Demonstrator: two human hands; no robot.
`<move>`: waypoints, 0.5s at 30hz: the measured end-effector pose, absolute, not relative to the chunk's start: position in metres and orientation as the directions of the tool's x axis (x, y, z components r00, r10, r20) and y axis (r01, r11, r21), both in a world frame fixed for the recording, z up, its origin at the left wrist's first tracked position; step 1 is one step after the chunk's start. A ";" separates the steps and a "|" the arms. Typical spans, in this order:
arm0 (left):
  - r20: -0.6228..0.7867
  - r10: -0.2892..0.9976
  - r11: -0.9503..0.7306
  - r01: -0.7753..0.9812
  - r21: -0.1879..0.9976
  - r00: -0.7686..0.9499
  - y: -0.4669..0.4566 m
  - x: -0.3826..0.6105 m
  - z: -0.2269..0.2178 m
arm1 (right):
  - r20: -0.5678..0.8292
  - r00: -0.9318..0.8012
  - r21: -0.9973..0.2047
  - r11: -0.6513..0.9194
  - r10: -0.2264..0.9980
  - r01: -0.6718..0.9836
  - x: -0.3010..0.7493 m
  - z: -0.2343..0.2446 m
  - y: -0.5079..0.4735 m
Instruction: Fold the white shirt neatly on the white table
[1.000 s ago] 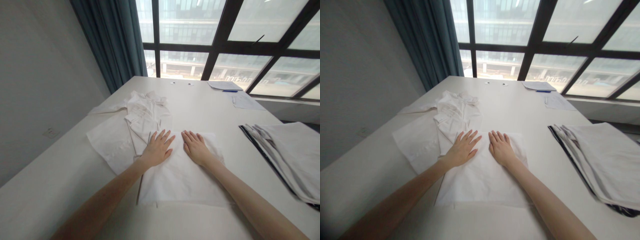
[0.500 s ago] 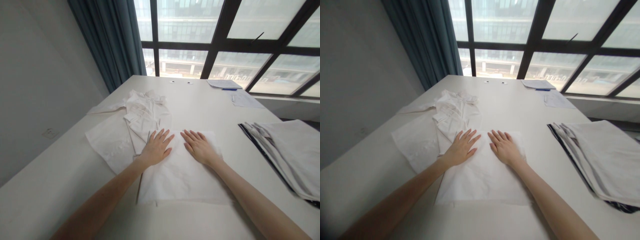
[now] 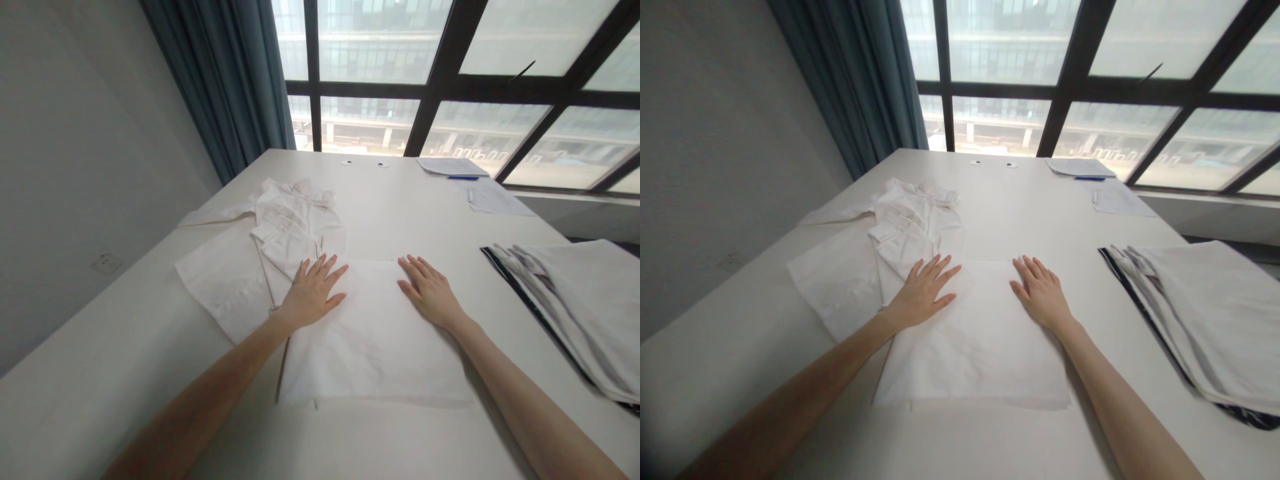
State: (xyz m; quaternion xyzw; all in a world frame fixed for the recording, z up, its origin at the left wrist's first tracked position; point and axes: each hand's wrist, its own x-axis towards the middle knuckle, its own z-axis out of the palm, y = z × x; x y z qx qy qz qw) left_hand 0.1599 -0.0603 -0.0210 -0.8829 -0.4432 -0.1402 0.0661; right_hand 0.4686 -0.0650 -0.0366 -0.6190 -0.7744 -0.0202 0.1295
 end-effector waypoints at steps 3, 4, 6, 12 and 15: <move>0.322 0.830 -0.499 0.865 0.061 0.456 -0.053 0.154 -0.026 | 0.278 -0.083 -0.217 0.147 0.957 0.965 0.473 -0.044 -0.063; 0.323 0.851 -0.463 0.882 0.088 0.414 -0.050 0.152 -0.028 | 0.286 -0.056 -0.235 0.127 0.957 0.964 0.474 -0.047 -0.062; 0.322 0.878 -0.415 0.898 0.145 0.354 -0.045 0.149 -0.032 | 0.290 -0.036 -0.251 0.112 0.956 0.962 0.476 -0.049 -0.061; 0.356 0.878 -0.418 0.874 0.247 0.319 -0.039 0.146 -0.035 | 0.317 -0.044 -0.296 0.143 0.947 0.945 0.477 -0.048 -0.061; 0.376 0.873 -0.423 0.865 0.269 0.310 -0.040 0.146 -0.036 | 0.354 -0.046 -0.320 0.167 0.934 0.932 0.476 -0.046 -0.063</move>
